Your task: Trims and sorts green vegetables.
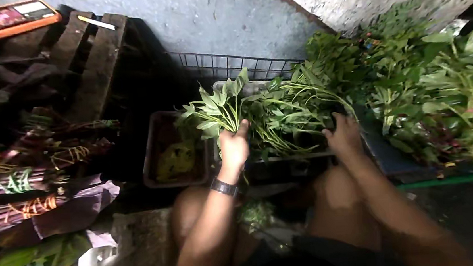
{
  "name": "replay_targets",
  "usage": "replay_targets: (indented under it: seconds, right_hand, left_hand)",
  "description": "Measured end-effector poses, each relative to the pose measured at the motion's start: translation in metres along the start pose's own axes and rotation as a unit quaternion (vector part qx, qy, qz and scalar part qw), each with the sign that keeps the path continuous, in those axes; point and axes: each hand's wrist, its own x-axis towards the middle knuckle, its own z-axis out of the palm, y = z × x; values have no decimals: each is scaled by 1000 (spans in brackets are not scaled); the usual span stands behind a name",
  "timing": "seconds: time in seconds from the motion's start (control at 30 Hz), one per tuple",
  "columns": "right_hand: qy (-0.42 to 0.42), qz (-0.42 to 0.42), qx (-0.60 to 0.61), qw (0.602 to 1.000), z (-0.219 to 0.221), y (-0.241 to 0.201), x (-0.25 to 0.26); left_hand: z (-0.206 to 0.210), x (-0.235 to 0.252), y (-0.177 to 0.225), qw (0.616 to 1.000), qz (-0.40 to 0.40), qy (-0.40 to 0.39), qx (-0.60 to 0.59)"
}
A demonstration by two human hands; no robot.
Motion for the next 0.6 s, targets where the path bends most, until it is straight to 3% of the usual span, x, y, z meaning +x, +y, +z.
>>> replay_targets:
  seconds: [0.07,0.13,0.17,0.2,0.3,0.43,0.5,0.6]
  right_hand:
    - [1,-127,-31,991,8,-6,-18]
    - [-73,-247,-70,964,22,-11,-29]
    - [-125,-262,-94,952,29,-11,-31]
    - [-158,-261,-109,946,35,-8,-28]
    - [-145,-191,-23,971,29,0,-9]
    - [-59,-85,91,990,9,-9,-4]
    - [-41,-107,69,991,16,-4,-7]
    - [-76,-207,3,975,37,5,-22]
  left_hand:
    - [0,0,1,1000,-4,-2,4]
    - [-3,-4,1,1000,-14,-1,19]
    - [-3,-6,0,999,-19,-4,30]
    - [-3,-7,0,999,-20,-8,36]
    - [0,1,-1,1000,-3,-7,14]
    - [-2,1,1,1000,-3,-3,2]
    - [0,1,0,1000,-5,-3,8]
    - [3,4,-2,1000,-8,-6,-3]
